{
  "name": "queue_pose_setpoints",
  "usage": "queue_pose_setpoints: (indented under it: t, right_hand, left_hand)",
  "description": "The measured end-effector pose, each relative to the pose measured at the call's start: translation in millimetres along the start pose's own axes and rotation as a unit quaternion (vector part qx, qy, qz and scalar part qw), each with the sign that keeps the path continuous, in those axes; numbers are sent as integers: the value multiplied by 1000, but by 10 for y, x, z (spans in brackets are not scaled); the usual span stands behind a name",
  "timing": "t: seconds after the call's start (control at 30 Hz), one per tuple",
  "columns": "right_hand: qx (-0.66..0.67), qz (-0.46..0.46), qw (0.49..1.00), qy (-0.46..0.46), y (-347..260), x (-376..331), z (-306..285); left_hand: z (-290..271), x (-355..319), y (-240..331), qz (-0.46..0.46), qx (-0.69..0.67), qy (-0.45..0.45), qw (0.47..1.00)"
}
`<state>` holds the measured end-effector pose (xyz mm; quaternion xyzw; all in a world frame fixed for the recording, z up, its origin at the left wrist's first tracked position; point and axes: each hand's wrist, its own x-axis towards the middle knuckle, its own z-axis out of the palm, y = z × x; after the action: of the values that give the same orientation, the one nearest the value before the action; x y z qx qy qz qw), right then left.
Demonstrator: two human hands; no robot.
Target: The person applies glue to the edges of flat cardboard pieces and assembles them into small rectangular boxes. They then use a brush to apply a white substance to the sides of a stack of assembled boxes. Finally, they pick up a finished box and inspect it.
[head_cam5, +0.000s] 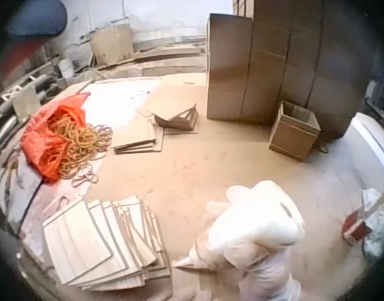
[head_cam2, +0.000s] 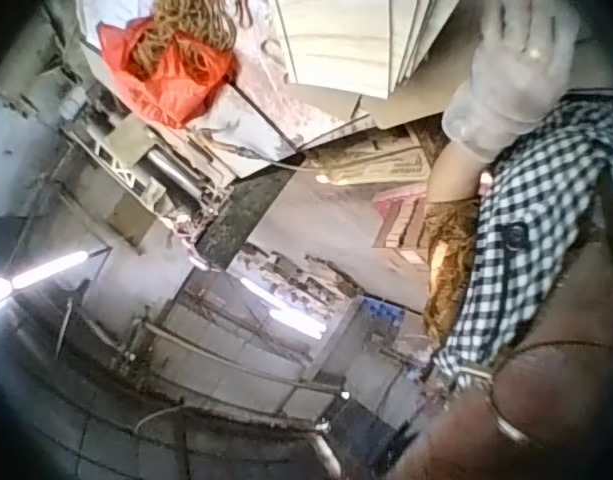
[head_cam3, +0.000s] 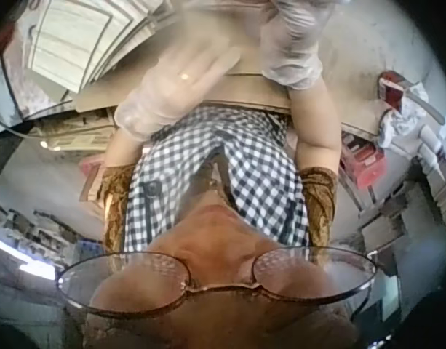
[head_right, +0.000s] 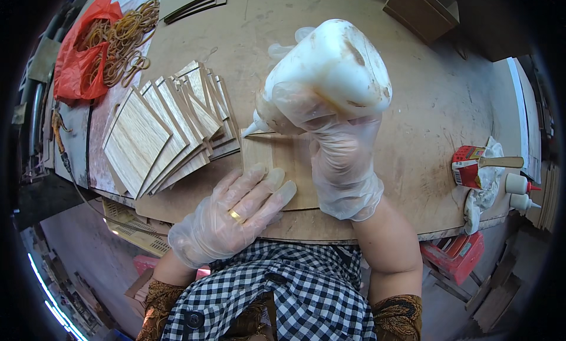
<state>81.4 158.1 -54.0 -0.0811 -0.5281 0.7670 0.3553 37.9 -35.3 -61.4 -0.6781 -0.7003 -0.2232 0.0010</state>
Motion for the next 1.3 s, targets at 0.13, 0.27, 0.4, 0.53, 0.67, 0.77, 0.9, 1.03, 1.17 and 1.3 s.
queue_pose_setpoints:
  t: [0.13, 0.27, 0.4, 0.53, 0.67, 0.77, 0.9, 1.03, 1.17, 1.3]
  right_hand:
    - [-22, -10, 1000, -1, -6, -3, -24]
    - [-31, -26, 999, 8, -44, 30, -59]
    - [-73, -53, 996, 3, -34, 60, -177]
    - [-61, -58, 996, 9, -72, 65, -199]
    - [-75, -60, 995, 26, -130, 66, -258]
    - [-93, -52, 993, 56, -193, 70, -284]
    - [-83, -33, 992, 88, -271, 63, -311]
    - [-72, -27, 993, 87, -343, 67, -398]
    - [-73, -27, 992, 95, -398, 95, -509]
    - [-79, -53, 992, 83, -377, 124, -604]
  left_hand:
    - [-15, 28, 14, -10, -10, -2, 1000]
    - [9, 44, 13, -4, -2, 6, 1000]
    - [21, 38, 4, -2, -9, 10, 1000]
    - [12, 46, 1, -2, -16, 9, 1000]
    - [6, 50, -6, -2, -24, 1, 1000]
    - [10, 54, -2, -3, -18, 1, 1000]
    - [-6, 61, -8, 4, -9, -8, 1000]
    - [-16, 79, 25, -15, -23, -8, 1000]
    - [-12, 74, 70, -25, 10, -3, 1000]
    - [-135, 182, 61, -51, 17, -53, 997]
